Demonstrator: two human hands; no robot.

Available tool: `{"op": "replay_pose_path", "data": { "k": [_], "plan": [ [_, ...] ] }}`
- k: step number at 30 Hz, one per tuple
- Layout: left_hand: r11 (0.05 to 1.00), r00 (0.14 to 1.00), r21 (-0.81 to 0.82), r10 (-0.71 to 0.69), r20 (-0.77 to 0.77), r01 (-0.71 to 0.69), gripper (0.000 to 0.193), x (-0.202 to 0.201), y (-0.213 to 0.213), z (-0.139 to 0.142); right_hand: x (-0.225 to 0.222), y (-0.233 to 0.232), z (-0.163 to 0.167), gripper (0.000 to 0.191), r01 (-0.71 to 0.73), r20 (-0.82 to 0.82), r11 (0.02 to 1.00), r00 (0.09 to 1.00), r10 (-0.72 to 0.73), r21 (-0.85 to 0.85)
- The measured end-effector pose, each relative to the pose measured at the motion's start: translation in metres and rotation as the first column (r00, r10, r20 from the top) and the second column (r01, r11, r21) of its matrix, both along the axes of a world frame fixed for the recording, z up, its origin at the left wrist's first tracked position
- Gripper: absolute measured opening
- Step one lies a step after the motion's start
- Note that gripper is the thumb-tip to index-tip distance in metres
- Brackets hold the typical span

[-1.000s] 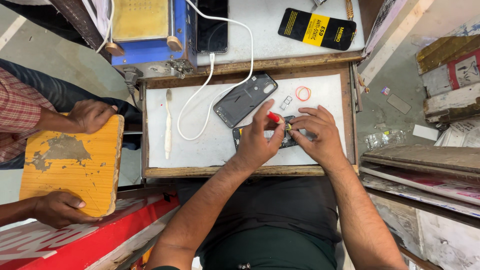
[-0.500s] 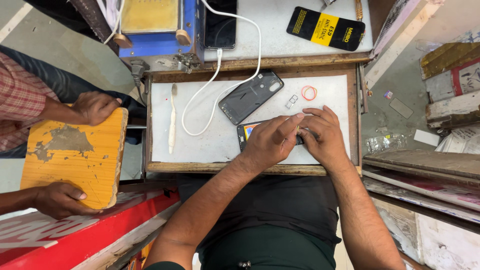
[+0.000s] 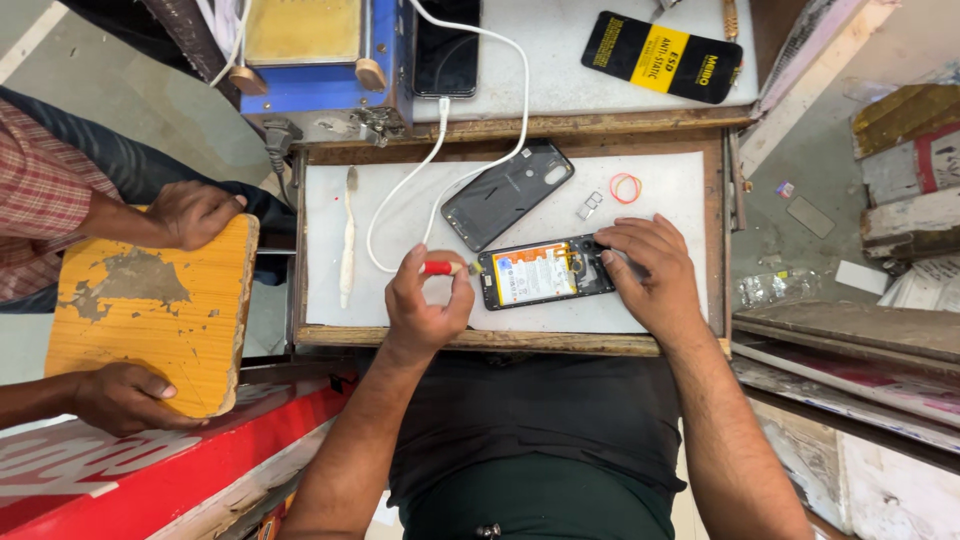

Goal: The person uses a red-handled screwdriver to remove screws from a disassembled smartphone lying on a workbench. They repeatedly loosen and remove screws from the phone's frame, then flip the device over to continue working on the other side.

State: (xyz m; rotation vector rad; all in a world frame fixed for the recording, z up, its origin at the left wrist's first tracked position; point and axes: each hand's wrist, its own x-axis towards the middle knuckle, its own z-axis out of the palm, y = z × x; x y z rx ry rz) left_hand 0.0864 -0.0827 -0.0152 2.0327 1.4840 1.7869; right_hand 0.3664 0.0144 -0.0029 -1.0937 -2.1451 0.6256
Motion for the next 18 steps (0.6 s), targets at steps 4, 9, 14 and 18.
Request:
{"op": "replay_pose_path", "data": {
  "k": [4,9,14,18],
  "plan": [
    [0.997,0.998,-0.042,-0.059,0.004,0.059,0.08,-0.004,-0.013,-0.008,0.0,0.0,0.002,0.021,-0.001,0.011,1.0,1.0,0.001,-0.02],
    [0.996,0.996,-0.052,-0.073,-0.047,0.071,0.079,-0.001,-0.013,-0.014,-0.001,-0.001,0.004,0.019,0.005,0.016,0.999,1.0,-0.005,-0.031],
    [0.996,0.994,-0.053,-0.07,-0.086,0.066,0.079,0.001,-0.016,-0.012,-0.001,-0.001,0.005,0.019,0.007,0.019,0.999,1.0,-0.006,-0.038],
    [0.994,0.99,-0.059,-0.098,-0.103,0.092,0.08,0.001,-0.018,-0.011,0.0,-0.002,0.004,0.02,0.006,0.026,0.999,1.0,-0.005,-0.036]
  ]
}}
